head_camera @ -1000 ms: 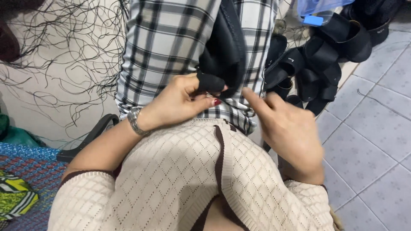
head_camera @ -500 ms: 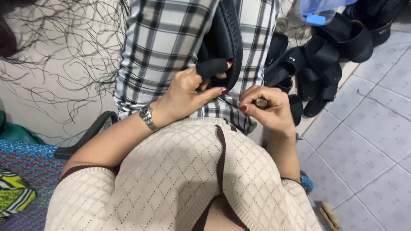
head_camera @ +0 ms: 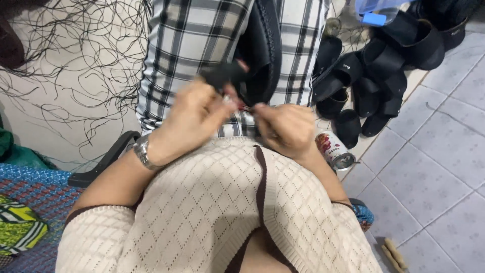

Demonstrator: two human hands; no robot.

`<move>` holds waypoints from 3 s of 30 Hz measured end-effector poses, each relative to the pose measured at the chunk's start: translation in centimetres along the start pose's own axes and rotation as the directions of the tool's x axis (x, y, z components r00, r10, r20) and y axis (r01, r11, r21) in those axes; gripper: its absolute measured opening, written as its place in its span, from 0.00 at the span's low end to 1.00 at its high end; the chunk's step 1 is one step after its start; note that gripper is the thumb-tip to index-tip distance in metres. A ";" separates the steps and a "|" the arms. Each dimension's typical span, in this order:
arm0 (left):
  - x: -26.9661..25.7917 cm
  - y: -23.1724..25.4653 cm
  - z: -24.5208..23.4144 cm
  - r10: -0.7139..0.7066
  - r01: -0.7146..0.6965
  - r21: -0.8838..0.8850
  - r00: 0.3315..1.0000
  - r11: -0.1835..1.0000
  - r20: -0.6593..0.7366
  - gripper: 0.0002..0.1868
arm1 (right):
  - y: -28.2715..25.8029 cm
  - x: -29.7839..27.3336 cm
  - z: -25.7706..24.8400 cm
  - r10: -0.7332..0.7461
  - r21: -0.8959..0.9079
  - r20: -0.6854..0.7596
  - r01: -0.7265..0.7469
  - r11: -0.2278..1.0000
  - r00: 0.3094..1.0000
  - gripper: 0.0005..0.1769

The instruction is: Hand-sewing the straps of black sandals using a needle and thread while sitting on the floor.

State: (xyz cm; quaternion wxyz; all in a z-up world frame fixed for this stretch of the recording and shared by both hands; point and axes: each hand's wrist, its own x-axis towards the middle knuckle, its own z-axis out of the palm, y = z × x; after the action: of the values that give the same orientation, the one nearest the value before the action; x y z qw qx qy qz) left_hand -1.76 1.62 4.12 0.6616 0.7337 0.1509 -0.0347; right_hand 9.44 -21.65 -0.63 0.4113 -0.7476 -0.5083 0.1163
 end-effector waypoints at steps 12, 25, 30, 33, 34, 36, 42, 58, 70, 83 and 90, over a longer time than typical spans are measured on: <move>-0.8 -2.9 -1.8 0.481 -0.153 0.877 0.871 0.456 -0.098 0.10 | 4.0 -1.8 -10.3 0.099 -0.493 -0.470 -0.354 0.795 0.877 0.23; 2.0 -4.8 3.7 0.579 -0.380 0.673 0.810 0.635 -0.088 0.20 | -0.6 0.9 0.4 0.463 0.391 -0.046 -0.410 0.824 0.885 0.05; 2.7 -6.4 4.9 0.537 -0.283 0.705 0.828 0.650 -0.162 0.23 | 1.0 0.0 1.9 0.447 0.451 -0.092 -0.363 0.815 0.890 0.07; 3.0 -5.4 4.0 0.525 -0.230 0.745 0.831 0.626 -0.185 0.21 | 1.0 0.7 1.0 0.445 0.481 -0.113 -0.343 0.807 0.888 0.07; 2.6 -4.7 3.3 0.499 -0.290 0.664 0.855 0.689 -0.145 0.20 | 0.5 0.7 -0.2 0.406 0.438 -0.017 -0.359 0.824 0.914 0.05; 2.1 -4.8 3.0 0.474 -0.342 0.570 0.875 0.747 -0.097 0.21 | -1.6 2.1 -2.5 0.372 0.392 0.081 -0.372 0.841 0.925 0.04; 0.7 -5.8 1.6 0.576 -0.516 0.338 0.812 0.787 -0.101 0.26 | -4.0 5.6 -7.2 -0.298 0.716 0.433 -0.124 0.687 0.851 0.14; 2.1 -4.8 1.1 0.332 -0.272 0.816 0.937 0.510 0.106 0.43 | -4.1 5.2 -7.8 0.270 -0.481 0.468 -0.014 0.877 0.841 0.34; 3.7 -5.9 3.8 0.526 -0.362 0.818 0.846 0.448 0.086 0.20 | -3.7 6.2 -7.5 0.250 -0.496 0.481 0.025 0.868 0.840 0.32; 3.6 -8.7 4.4 0.671 -0.300 0.876 0.741 0.378 -0.036 0.41 | -3.4 6.1 -6.2 0.087 -0.328 0.413 0.059 0.943 0.907 0.15; -0.9 -4.6 3.5 0.616 -0.530 0.425 0.782 0.734 -0.089 0.20 | -4.1 3.6 -5.7 0.078 -0.384 0.270 0.033 0.923 0.960 0.12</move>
State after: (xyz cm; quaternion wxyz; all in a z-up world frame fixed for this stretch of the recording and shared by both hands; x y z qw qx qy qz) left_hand -3.31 -1.64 -0.47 0.4644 0.8559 -0.0202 0.2266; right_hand 11.73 -20.80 6.86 0.1794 -0.7954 -0.5656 0.1237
